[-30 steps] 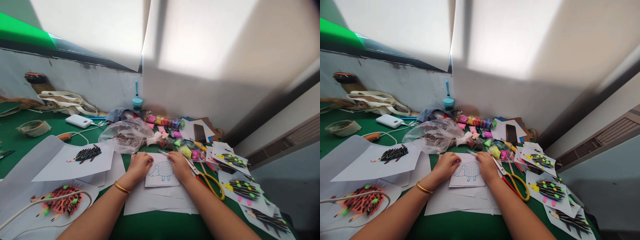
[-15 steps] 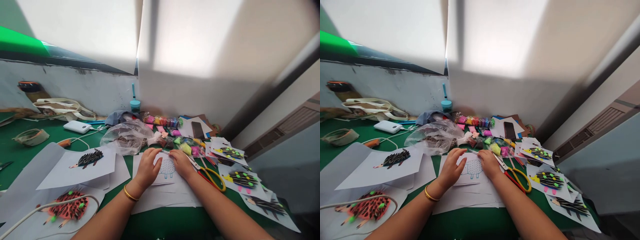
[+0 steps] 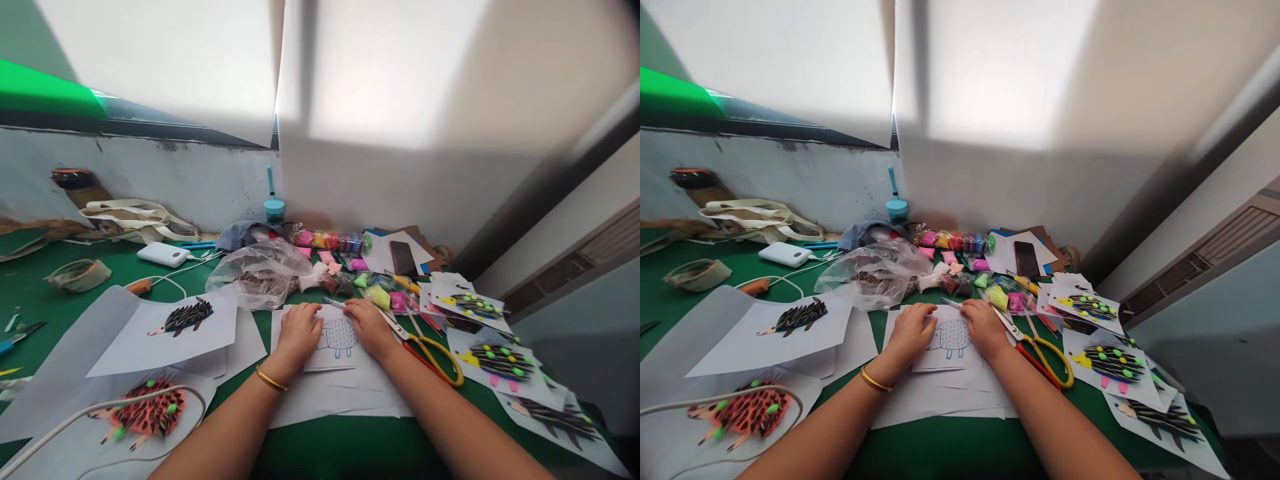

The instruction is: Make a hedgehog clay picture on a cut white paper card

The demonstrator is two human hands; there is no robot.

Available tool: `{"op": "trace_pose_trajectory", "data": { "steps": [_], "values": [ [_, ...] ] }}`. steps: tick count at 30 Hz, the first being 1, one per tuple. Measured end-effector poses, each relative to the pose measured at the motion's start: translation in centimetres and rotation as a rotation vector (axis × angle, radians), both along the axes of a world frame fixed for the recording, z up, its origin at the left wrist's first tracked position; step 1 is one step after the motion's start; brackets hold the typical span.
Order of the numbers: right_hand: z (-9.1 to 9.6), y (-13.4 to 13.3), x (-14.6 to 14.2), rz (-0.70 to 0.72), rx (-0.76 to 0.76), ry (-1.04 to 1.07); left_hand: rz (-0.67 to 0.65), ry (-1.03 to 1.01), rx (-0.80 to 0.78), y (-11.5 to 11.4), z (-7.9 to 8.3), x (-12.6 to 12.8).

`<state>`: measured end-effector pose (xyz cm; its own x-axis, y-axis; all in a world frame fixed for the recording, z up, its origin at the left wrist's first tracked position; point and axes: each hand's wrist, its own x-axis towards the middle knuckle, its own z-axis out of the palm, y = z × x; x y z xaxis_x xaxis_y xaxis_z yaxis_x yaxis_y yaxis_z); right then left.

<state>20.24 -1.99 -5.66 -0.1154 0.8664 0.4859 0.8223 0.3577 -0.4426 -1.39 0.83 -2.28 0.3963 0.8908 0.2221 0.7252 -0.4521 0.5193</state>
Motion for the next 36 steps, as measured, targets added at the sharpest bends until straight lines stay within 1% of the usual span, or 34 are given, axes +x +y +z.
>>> {"op": "trace_pose_trajectory", "data": {
  "steps": [6,11,14,16,17,18,19,20,23,27,30,32,34,35,36],
  "values": [
    [-0.3,0.1,0.1,0.013,0.014,-0.002,-0.021,0.046,-0.010,-0.1,0.2,0.5],
    [-0.3,0.0,0.1,0.016,0.030,-0.017,-0.028,0.042,-0.011,0.3,0.2,0.3],
    [0.7,-0.5,-0.1,0.009,0.065,-0.012,-0.053,0.027,0.009,0.3,0.2,0.1],
    [2.0,-0.6,-0.3,-0.023,0.105,-0.021,-0.065,0.023,0.014,0.2,0.2,-0.1],
    [2.9,-0.5,-0.4,-0.061,0.111,-0.041,-0.069,0.021,0.015,0.2,0.3,-0.1],
    [3.7,-0.2,-0.5,-0.112,0.091,-0.075,-0.072,0.020,0.015,0.2,0.3,-0.1],
    [4.6,0.3,-0.6,-0.190,0.020,-0.137,-0.075,0.020,0.015,0.1,0.4,-0.2],
    [5.3,0.9,-0.7,-0.268,-0.092,-0.220,-0.079,0.022,0.015,0.1,0.4,-0.2],
    [6.8,3.6,-1.3,-0.362,-0.209,-0.280,-0.083,0.029,0.012,0.1,0.6,-0.2],
    [7.0,6.9,-2.1,-0.466,-0.328,-0.329,-0.078,0.025,0.006,0.0,0.4,-0.3],
    [7.1,7.4,-2.3,-0.512,-0.369,-0.341,-0.085,0.003,0.028,-0.1,0.3,-0.5],
    [7.4,6.6,-2.2,-0.528,-0.351,-0.344,-0.087,-0.040,0.064,-0.1,0.2,-0.6],
    [7.7,5.3,-2.1,-0.493,-0.272,-0.310,-0.085,-0.124,0.099,-0.1,0.4,-0.7],
    [7.8,4.4,-2.1,-0.430,-0.196,-0.260,-0.084,-0.185,0.107,-0.1,0.4,-0.8],
    [7.8,3.5,-2.2,-0.336,-0.119,-0.195,-0.082,-0.258,0.101,-0.1,0.5,-0.8]
  ]
}}
